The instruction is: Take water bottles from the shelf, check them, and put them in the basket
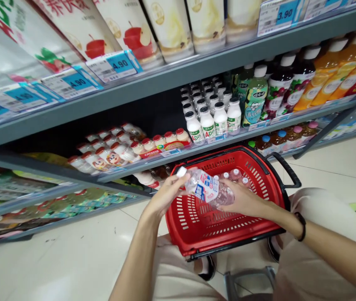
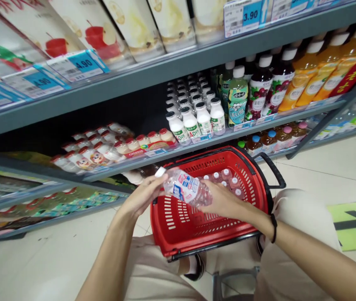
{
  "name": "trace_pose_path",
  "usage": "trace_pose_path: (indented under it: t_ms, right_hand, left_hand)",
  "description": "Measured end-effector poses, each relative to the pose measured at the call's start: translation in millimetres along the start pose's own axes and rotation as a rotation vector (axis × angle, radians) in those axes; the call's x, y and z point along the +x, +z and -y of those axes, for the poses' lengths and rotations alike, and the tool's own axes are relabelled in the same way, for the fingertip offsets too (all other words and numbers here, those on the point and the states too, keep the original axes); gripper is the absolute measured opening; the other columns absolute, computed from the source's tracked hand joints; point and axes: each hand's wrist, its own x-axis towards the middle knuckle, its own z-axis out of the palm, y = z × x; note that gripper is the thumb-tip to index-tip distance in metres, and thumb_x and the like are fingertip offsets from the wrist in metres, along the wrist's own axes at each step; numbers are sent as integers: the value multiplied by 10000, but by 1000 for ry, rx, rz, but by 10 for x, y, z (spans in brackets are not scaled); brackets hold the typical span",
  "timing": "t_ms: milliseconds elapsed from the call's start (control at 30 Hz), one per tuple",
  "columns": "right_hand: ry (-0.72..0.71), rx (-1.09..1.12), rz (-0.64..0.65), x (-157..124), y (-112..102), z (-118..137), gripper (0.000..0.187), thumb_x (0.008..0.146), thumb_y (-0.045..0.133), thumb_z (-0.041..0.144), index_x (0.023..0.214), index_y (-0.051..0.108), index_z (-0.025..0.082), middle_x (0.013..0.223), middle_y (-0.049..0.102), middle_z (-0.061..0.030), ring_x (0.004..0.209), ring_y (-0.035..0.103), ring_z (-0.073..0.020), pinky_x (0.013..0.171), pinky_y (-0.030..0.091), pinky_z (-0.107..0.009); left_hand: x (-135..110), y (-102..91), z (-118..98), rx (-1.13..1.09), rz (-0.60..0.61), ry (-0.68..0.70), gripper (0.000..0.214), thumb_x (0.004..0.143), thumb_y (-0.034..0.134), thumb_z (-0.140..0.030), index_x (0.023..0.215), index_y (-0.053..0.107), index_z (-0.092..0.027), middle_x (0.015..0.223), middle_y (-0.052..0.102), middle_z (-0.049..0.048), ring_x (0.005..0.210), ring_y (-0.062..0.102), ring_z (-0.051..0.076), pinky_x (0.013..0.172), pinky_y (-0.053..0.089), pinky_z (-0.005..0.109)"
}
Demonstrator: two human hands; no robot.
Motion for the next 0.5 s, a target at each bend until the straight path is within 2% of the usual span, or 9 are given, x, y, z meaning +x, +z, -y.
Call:
trace_pose_path:
  t_ms: [100,200,300,367,433,500]
  right_hand:
    - [77,-127,174,-34,117,-54,623,763,776,331,1317,557,148,1181,718,-128,1051,700,-316,804,525,-335]
    - [80,-309,310,-34,223,-80,613,781,769,348,1310,566,114,1165,717,-158,1033,704,-333,794,531,-336]
    - [68,-553,459,-17,230,-77,405,879,686,298,1233,650,107,1138,728,-174,1022,714,-316,830,538,-345]
    - [96,-655,523,-19,179,-71,281,905,658,258,1125,714,92,1099,740,-189,1016,722,-321,840,544,-353]
    - [148,-693,547,-39,114,-67,238,880,691,238,1038,744,68,1052,750,-203,983,735,-338,817,557,-358]
    - [174,-718,547,-68,60,-64,226,871,690,192,1043,749,57,1053,755,-205,981,742,-342,818,565,-356]
  left_hand:
    - [-42,-44,127,232,42,-104,670,705,837,-589,1186,740,-133,1111,750,130,966,692,265,768,575,326]
    - [-20,-11,300,353,107,-100,654,733,782,-617,1157,742,-121,1003,758,103,867,686,243,723,563,314]
    - [57,22,492,552,142,-46,540,768,728,-597,1006,767,-114,856,738,66,784,654,222,670,514,280]
    - [125,37,621,762,153,-25,433,779,710,-545,853,757,-121,725,690,39,732,630,206,657,473,265]
    - [201,59,752,955,158,-41,301,759,721,-436,732,719,-136,615,616,16,671,600,189,642,432,264]
    - [285,93,888,1056,164,-69,160,698,737,-296,655,671,-157,552,546,-2,635,579,184,637,402,273]
